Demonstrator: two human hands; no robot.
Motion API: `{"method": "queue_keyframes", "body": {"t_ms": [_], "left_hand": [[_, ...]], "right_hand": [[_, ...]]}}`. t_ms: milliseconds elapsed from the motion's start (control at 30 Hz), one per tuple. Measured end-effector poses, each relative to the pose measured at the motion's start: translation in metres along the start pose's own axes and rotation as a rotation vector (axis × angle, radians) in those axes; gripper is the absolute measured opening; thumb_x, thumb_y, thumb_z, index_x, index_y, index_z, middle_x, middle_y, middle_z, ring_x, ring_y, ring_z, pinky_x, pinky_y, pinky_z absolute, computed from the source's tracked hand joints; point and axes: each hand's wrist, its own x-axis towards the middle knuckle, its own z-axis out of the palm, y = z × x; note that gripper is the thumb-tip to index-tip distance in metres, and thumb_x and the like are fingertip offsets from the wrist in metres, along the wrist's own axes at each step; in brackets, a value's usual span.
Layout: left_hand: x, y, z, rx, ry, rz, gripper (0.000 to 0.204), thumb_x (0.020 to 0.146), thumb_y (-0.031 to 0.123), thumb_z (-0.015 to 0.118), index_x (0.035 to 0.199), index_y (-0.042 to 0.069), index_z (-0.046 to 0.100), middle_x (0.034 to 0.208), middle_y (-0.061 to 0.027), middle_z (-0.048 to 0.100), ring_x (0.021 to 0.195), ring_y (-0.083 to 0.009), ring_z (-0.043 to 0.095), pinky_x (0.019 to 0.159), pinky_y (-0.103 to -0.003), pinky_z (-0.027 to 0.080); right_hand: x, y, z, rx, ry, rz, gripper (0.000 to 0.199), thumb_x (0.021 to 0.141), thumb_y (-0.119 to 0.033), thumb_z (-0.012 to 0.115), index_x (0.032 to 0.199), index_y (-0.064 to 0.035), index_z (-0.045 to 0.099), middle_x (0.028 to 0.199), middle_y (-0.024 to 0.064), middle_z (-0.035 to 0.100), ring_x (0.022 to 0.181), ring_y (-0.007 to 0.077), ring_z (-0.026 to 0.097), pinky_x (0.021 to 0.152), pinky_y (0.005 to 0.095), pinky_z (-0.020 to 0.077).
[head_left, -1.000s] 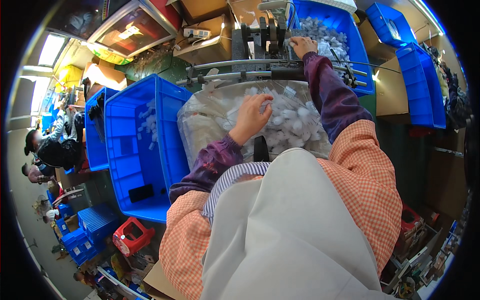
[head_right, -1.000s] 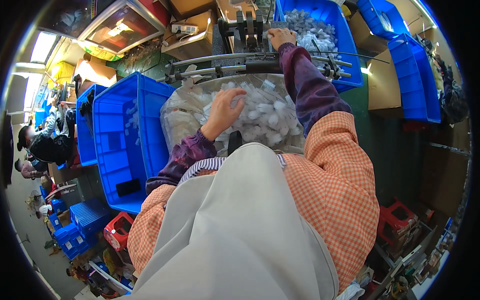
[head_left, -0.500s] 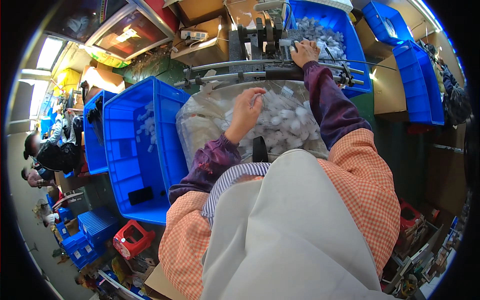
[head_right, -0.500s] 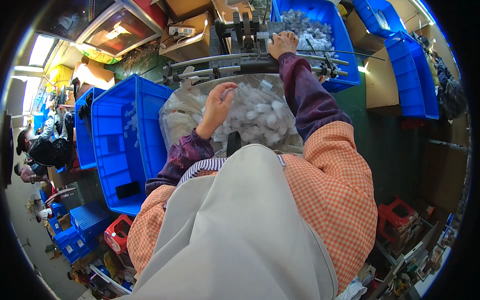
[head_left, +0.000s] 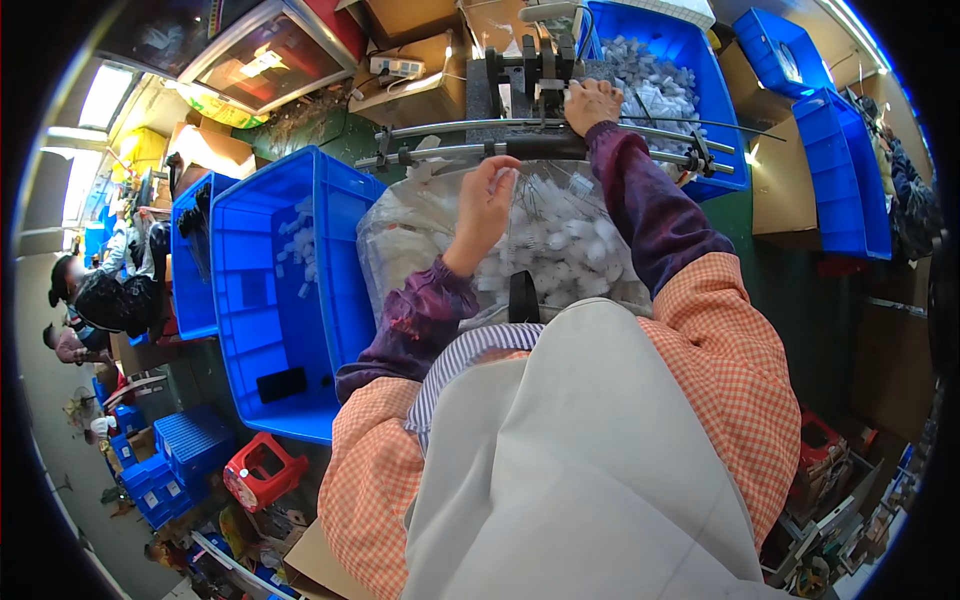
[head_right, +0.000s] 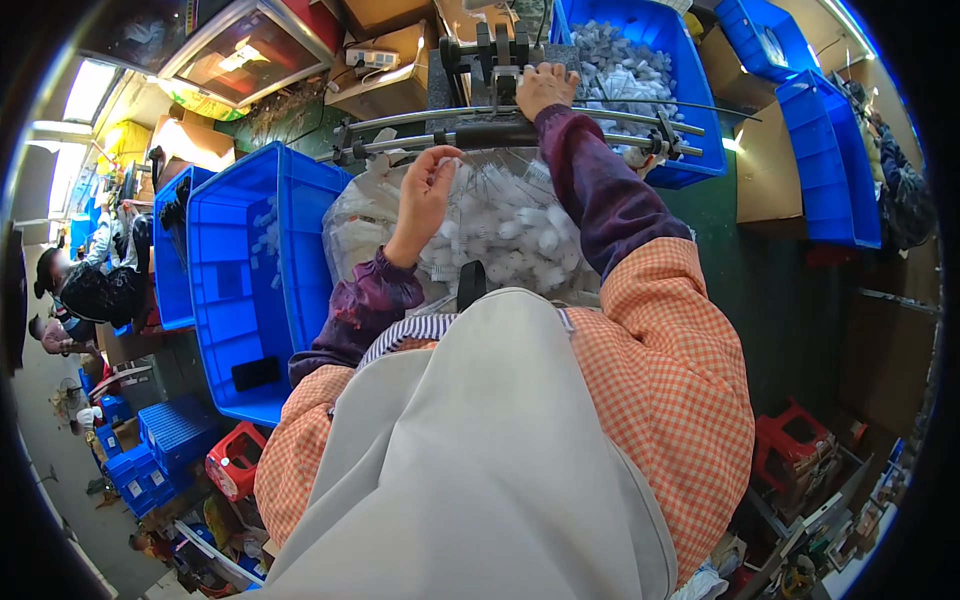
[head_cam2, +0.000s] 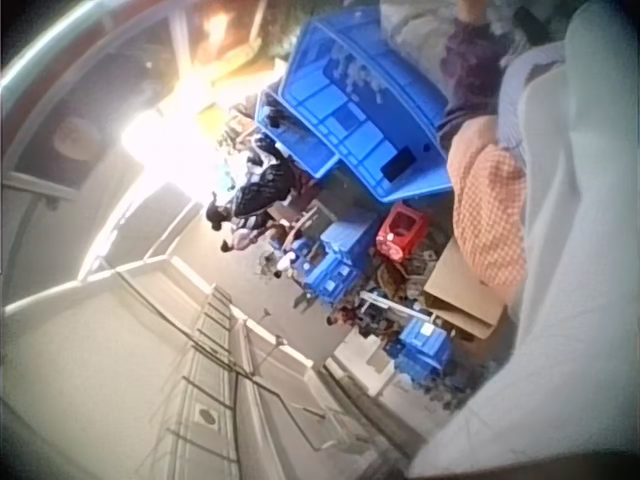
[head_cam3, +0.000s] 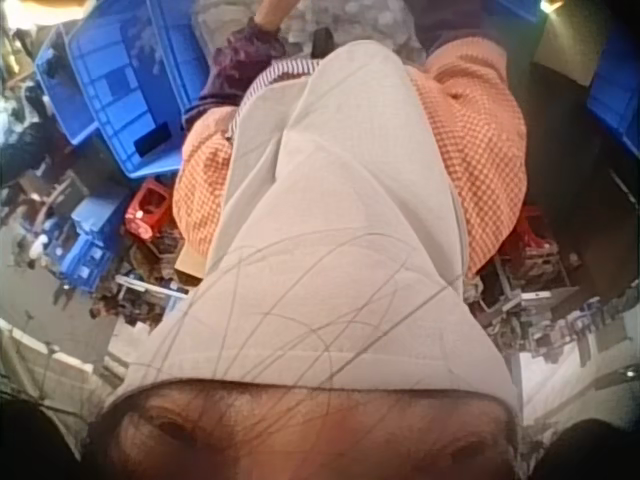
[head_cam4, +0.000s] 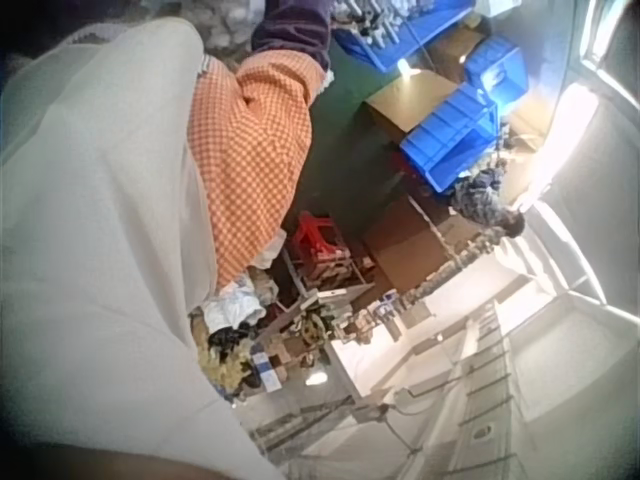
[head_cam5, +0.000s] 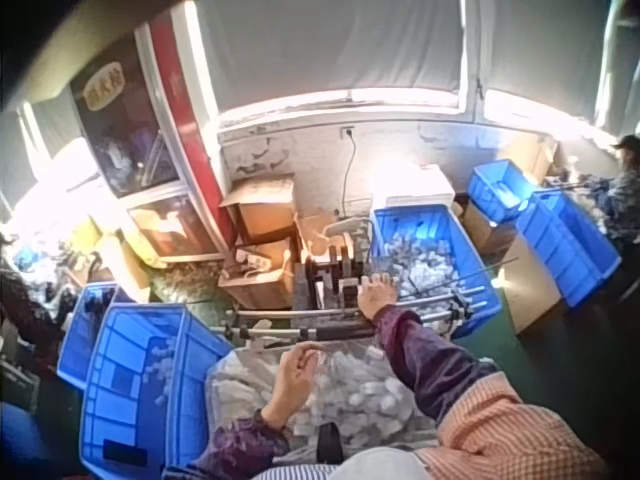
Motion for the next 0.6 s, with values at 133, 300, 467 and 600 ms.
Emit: {"method": "queue_keyframes", "body": {"t_ms": [133,300,467,600], "left_hand": [[0.011,-0.007,-0.005,-0.228,0.109,0.046,0.014,0.089,0.011,0.052,0.099,0.003,0.058,0.083,0.0018,0.058,0.075,-0.0030,0.049,0.064,-0.017,0.038],[0.017,0.009,-0.005,-0.371,0.116,-0.061,0.014,0.088,0.011,0.054,0.098,0.002,0.058,0.086,-0.0026,0.061,0.075,-0.0057,0.054,0.066,-0.019,0.043],[0.021,0.008,0.003,-0.404,0.021,-0.085,0.012,0.085,0.007,0.058,0.093,-0.002,0.056,0.086,-0.0061,0.062,0.074,-0.0094,0.059,0.065,-0.022,0.049],[0.023,0.009,0.011,-0.426,0.007,-0.073,0.011,0.083,0.004,0.060,0.090,-0.003,0.058,0.083,-0.0077,0.063,0.072,-0.0113,0.061,0.065,-0.022,0.051]], "right_hand": [[0.001,0.033,0.001,-0.035,0.007,0.018,0.025,0.080,-0.028,0.048,0.098,-0.0152,0.061,0.099,0.0044,0.057,0.102,0.0251,0.049,0.086,0.0445,0.0294],[0.023,0.080,0.009,0.013,-0.119,0.018,0.024,0.080,-0.021,0.047,0.100,-0.0149,0.059,0.102,0.0119,0.060,0.094,0.0292,0.059,0.080,0.0429,0.0417],[0.037,0.089,-0.037,-0.233,-0.070,0.112,0.018,0.081,-0.018,0.047,0.095,-0.0129,0.057,0.098,0.0130,0.061,0.091,0.0287,0.061,0.076,0.0437,0.0451],[0.015,0.090,-0.064,0.009,0.126,0.193,0.025,0.082,-0.021,0.050,0.104,-0.0117,0.057,0.099,0.0123,0.061,0.088,0.0266,0.062,0.072,0.0389,0.0465]]}}
